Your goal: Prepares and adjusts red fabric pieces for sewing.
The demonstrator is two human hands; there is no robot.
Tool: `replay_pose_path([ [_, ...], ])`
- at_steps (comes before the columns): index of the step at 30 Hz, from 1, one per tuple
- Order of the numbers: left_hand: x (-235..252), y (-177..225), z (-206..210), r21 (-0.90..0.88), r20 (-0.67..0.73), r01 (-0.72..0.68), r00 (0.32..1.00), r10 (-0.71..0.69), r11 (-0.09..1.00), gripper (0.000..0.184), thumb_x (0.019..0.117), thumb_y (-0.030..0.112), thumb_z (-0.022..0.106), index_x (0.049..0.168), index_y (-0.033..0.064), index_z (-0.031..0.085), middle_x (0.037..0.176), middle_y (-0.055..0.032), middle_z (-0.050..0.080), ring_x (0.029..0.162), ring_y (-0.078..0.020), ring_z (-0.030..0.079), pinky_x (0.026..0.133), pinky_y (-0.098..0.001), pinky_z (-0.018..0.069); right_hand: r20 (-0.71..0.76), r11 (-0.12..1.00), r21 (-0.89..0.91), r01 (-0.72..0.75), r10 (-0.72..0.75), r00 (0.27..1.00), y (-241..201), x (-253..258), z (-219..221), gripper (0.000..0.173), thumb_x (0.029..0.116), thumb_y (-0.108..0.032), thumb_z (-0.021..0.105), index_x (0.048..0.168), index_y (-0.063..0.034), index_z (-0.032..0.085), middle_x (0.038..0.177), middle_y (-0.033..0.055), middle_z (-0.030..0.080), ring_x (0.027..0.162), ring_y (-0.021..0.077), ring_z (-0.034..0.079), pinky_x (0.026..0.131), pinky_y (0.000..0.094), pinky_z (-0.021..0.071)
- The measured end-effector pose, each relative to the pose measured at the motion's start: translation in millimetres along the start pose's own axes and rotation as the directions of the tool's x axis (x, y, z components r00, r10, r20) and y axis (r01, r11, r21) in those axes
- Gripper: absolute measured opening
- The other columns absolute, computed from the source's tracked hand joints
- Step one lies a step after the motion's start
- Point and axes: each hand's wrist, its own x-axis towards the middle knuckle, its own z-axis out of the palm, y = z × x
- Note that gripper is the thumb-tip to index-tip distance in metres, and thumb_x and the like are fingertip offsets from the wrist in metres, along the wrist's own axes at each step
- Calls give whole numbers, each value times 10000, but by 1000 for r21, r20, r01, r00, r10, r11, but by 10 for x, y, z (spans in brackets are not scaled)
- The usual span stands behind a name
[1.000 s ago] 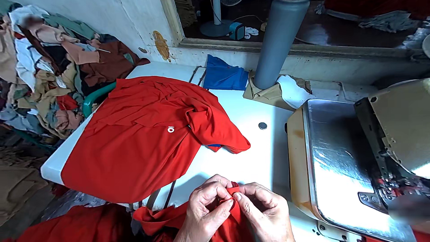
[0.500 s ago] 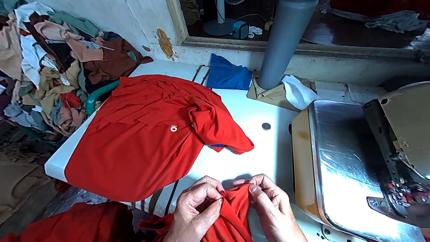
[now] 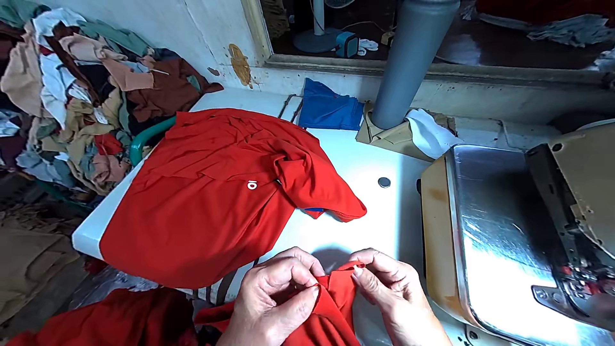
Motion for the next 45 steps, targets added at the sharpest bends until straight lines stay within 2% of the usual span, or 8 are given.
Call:
replay_pose_path([
  [4, -20, -132, -41, -241, 152, 107, 986, -71, 965, 83, 909, 97, 675, 895, 110, 756, 986, -8, 753, 904, -83, 728, 794, -234, 613, -10, 994, 26, -105, 106, 994, -45, 7, 34, 150, 1008, -4, 537, 1033, 6, 684, 741, -36, 694, 562, -7, 611, 486, 152, 507],
  [7, -61, -164, 53, -412, 196, 190, 974, -117, 891, 134, 909, 57, 648, 946, 80, 775, 998, -45, 766, 916, -119, 740, 826, -281, 617, -32, 951, 235, -202, 216, 976, -44, -34, 137, 193, 921, 70, 601, 1061, -53, 550, 747, -66, 651, 612, 19, 642, 562, 190, 559],
  [11, -142, -245, 161, -490, 171, 194, 977, -124, 850, 144, 929, 82, 632, 987, 93, 763, 1040, -19, 745, 932, -118, 728, 835, -299, 619, -126, 901, 346, -264, 323, 938, -91, -99, 260, 170, 845, 119, 618, 923, -21, 673, 708, -5, 682, 573, 38, 626, 521, 202, 522],
  [14, -110, -254, 158, -514, 163, 180, 980, -111, 839, 134, 954, 88, 618, 953, 92, 751, 1042, -45, 740, 920, -143, 741, 836, -318, 629, -35, 913, 350, -211, 238, 971, -29, -151, 178, 245, 1032, -79, 518, 913, -41, 729, 752, -21, 695, 663, 31, 645, 634, 217, 557],
  [23, -80, -296, 152, -531, 164, 166, 982, -92, 831, 132, 965, 106, 602, 940, 81, 729, 1007, -66, 738, 916, -165, 742, 848, -321, 624, -75, 993, 117, -22, 31, 997, -12, -115, 94, 143, 980, -41, 624, 947, -3, 758, 961, 29, 735, 842, 54, 679, 763, 229, 583],
  [29, -64, -235, -34, -306, -78, 131, 984, -162, 943, 180, 960, 69, 574, 898, 121, 735, 1026, -54, 738, 905, -149, 727, 830, -308, 617, -197, 999, 16, 37, -33, 980, -178, -21, -1, 177, 994, -2, 572, 912, -27, 726, 772, -20, 707, 705, 19, 657, 655, 195, 560],
  [35, 51, 246, 155, 201, -95, -67, 992, 88, 977, 112, 1023, 95, 585, 980, 47, 677, 947, 27, 722, 782, 46, 631, 694, -118, 532, -240, 991, -117, 68, -95, 966, -325, 20, 106, 123, 947, -3, 643, 888, 1, 751, 772, -20, 717, 681, 1, 648, 643, 165, 552],
  [45, -282, 26, -136, 149, -42, 0, 999, 6, 989, 175, 1017, 109, 562, 1020, 79, 734, 942, 29, 729, 785, 16, 654, 686, -137, 549, -335, 997, 75, -25, 49, 941, -38, 107, -21, 217, 976, 5, 568, 831, -35, 725, 644, 14, 680, 538, 40, 634, 518, 185, 549],
])
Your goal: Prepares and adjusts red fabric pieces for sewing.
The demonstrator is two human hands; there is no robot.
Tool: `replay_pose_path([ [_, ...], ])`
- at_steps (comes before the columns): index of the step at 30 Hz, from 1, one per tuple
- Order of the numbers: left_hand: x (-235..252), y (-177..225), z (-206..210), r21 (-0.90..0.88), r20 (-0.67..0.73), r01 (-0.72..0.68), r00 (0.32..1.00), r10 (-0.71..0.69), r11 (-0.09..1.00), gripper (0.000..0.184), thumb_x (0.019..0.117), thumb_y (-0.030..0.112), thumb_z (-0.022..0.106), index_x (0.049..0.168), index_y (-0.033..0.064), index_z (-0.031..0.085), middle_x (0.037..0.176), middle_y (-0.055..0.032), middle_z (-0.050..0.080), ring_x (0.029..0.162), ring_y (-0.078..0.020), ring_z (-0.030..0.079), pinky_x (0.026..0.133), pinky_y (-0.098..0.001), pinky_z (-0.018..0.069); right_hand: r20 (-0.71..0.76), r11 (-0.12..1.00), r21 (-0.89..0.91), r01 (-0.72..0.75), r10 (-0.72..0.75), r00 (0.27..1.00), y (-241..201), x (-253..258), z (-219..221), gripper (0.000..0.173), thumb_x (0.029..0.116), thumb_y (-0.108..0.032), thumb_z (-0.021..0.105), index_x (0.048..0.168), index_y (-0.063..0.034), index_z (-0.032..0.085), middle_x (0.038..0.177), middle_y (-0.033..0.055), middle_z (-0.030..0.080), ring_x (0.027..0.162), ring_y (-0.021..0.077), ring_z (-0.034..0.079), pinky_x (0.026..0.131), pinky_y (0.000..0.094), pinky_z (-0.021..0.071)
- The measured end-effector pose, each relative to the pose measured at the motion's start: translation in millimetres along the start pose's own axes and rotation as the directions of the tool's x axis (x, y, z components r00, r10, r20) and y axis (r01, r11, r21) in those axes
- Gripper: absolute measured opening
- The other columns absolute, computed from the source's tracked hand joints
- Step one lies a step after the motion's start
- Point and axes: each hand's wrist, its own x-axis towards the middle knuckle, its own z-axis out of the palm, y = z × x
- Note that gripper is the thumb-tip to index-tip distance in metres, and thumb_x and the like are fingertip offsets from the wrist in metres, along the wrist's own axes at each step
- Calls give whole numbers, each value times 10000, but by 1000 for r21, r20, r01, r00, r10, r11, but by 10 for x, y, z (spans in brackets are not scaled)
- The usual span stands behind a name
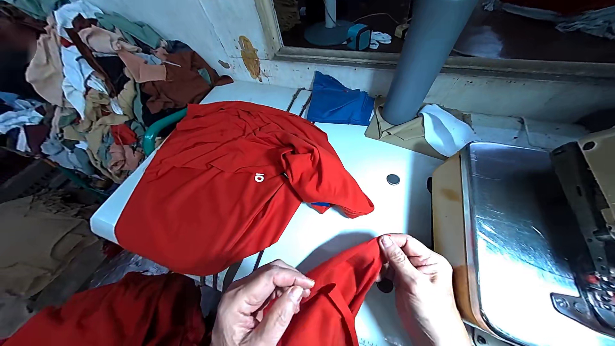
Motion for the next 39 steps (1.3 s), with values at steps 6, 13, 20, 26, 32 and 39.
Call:
replay_pose_path([
  [6, -61, -67, 206, 373, 194, -105, 980, 33, 922, 301, 997, 8, 525, 1189, 73, 748, 1160, -103, 739, 1110, -163, 678, 975, -299, 542, -42, 999, -31, -14, 12, 999, 36, 30, 51, 198, 974, -4, 578, 834, -21, 717, 657, 38, 677, 578, 65, 649, 551, 193, 551],
  [13, -83, -391, 365, 351, 141, -132, 986, 87, 927, 100, 917, 163, 654, 889, 171, 750, 985, 12, 705, 1024, -107, 612, 936, -279, 450, -16, 995, -81, 66, -68, 998, 63, 35, 11, 195, 968, 7, 576, 830, -20, 711, 674, 14, 660, 615, 51, 632, 588, 180, 538],
  [20, -101, -30, 482, -134, 41, 74, 997, -70, 988, 118, 935, -53, 621, 976, -78, 729, 935, -87, 746, 911, -46, 688, 851, -200, 566, 346, 833, -382, 400, -272, 898, -92, -216, -38, 154, 987, -61, 626, 920, 37, 724, 852, 41, 728, 812, -2, 668, 755, 143, 551],
  [26, -15, 91, 486, 51, -49, 20, 999, -17, 998, 75, 897, 9, 722, 899, -52, 763, 870, -81, 744, 859, -42, 692, 809, -169, 566, 468, 745, -450, 491, -272, 841, -160, -324, -76, 158, 975, -54, 613, 938, 37, 737, 826, 87, 722, 808, 93, 647, 772, 201, 512],
  [32, 32, 220, 537, 0, -71, 100, 992, -100, 995, 51, 835, -38, 743, 857, -73, 713, 866, -54, 749, 829, -7, 698, 780, -160, 574, 514, 713, -505, 486, -204, 833, -307, -373, -71, 174, 977, -41, 603, 950, 65, 739, 810, 140, 713, 774, 151, 643, 741, 227, 508],
  [39, 88, 182, 504, 22, 5, 86, 996, -86, 996, 65, 828, -25, 749, 848, -66, 703, 841, -71, 738, 779, -11, 682, 720, -153, 561, 594, 674, -505, 540, -183, 784, -362, -354, -156, 196, 965, -66, 578, 940, 49, 735, 791, 155, 711, 772, 203, 652, 732, 268, 508],
])
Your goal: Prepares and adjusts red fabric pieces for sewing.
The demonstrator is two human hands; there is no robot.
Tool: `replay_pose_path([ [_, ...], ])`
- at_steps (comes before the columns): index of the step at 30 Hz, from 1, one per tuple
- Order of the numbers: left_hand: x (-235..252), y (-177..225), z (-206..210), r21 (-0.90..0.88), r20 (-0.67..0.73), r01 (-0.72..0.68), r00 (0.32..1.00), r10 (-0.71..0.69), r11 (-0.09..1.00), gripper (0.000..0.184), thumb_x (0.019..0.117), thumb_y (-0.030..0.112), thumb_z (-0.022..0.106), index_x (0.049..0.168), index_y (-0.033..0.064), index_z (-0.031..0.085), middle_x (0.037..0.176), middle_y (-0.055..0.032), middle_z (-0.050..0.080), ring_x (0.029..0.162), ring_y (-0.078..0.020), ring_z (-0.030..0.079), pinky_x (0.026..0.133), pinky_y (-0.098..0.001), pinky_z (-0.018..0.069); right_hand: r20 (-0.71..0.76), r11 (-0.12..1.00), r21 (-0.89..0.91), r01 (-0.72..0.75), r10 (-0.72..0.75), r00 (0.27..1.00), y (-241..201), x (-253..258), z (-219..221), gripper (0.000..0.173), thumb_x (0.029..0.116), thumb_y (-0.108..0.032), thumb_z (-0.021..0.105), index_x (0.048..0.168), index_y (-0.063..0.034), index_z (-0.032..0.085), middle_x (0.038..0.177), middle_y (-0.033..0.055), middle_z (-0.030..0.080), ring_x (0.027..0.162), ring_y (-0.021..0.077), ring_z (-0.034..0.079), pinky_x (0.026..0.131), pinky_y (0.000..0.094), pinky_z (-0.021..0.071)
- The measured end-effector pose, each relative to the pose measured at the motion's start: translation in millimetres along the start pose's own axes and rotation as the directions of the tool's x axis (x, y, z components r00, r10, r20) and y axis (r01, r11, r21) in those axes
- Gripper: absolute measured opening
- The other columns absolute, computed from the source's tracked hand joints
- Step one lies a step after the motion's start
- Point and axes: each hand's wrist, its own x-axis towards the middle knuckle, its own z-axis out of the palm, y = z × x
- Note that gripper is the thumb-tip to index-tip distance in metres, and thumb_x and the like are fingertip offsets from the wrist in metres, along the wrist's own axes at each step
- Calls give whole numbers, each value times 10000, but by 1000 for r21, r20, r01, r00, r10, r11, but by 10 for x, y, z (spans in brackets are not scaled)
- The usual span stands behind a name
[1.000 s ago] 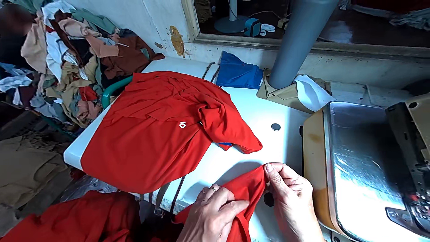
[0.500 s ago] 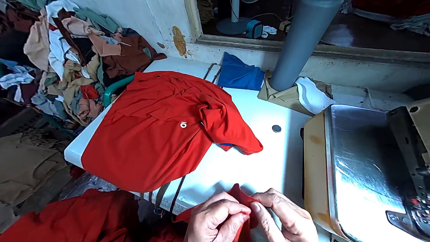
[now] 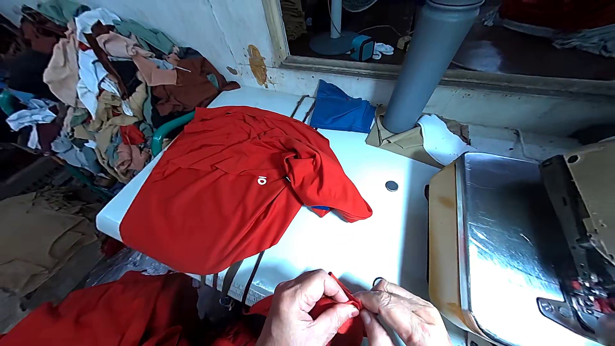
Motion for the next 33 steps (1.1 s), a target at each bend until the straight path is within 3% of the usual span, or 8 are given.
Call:
replay_pose_path([
  [6, -73, -31, -115, 19, 142, -40, 989, 37, 999, 115, 893, 11, 703, 951, -89, 701, 888, -97, 744, 831, -24, 694, 784, -176, 572, -29, 995, 97, -9, 12, 1000, 9, -24, -50, 189, 977, -81, 649, 886, 57, 740, 812, 143, 730, 811, 150, 672, 783, 233, 521],
  [10, -313, -73, -259, 345, 255, -97, 967, 6, 934, 218, 926, 139, 707, 796, -33, 677, 754, -162, 685, 715, -222, 663, 657, -351, 522, -90, 973, 221, -60, 81, 993, 20, -136, -106, 157, 986, -46, 612, 941, 64, 715, 889, 108, 737, 886, 60, 685, 827, 198, 552],
  [15, -493, -34, -146, 339, 91, -188, 982, 167, 922, 205, 912, 193, 700, 775, 45, 666, 1044, -165, 702, 1101, -258, 609, 1012, -402, 434, -143, 934, 349, -80, 138, 980, -128, -249, -91, 215, 1046, -87, 521, 961, 74, 633, 888, 64, 691, 861, -14, 644, 806, 163, 538],
  [18, -404, 14, -57, 188, 171, -283, 952, 252, 941, 237, 931, 231, 638, 787, 44, 651, 1368, -265, 614, 1450, -369, 431, 1240, -586, 181, -118, 942, 335, -8, 51, 992, -219, -260, -109, 232, 1077, -120, 481, 960, 42, 598, 859, 62, 641, 830, -14, 611, 778, 150, 508],
  [21, -351, 142, 29, 67, 277, -336, 911, 306, 940, 277, 886, 247, 635, 720, 28, 610, 893, -192, 688, 1071, -328, 647, 1199, -575, 212, -200, 955, 287, 79, -21, 979, -279, -260, -213, 216, 1077, -139, 495, 970, -5, 625, 880, 16, 656, 846, -32, 618, 779, 136, 516],
  [23, -374, 219, 111, 69, 373, -335, 882, 287, 940, 304, 869, 252, 619, 700, 1, 587, 729, -175, 616, 845, -321, 636, 1171, -538, 243, -289, 964, 242, 108, -34, 957, -315, -261, -322, 187, 1069, -140, 504, 991, -65, 656, 908, -48, 680, 870, -54, 631, 795, 136, 528],
  [28, -730, 124, 385, 295, 399, -269, 907, 138, 917, 245, 895, 210, 677, 891, -28, 733, 891, -175, 734, 908, -329, 712, 1159, -608, 291, -435, 982, 130, 137, -67, 898, -487, -237, -666, 163, 1053, -127, 523, 1034, -149, 683, 948, -140, 678, 877, -62, 632, 777, 123, 534],
  [33, -938, 98, 352, 334, 262, -194, 959, 107, 922, 249, 922, 185, 717, 756, 1, 697, 894, -145, 735, 946, -295, 711, 1160, -588, 310, -561, 968, 148, 203, -87, 823, -526, -244, -862, 167, 1026, -92, 535, 1021, -163, 686, 902, -129, 697, 811, -18, 654, 734, 156, 553],
])
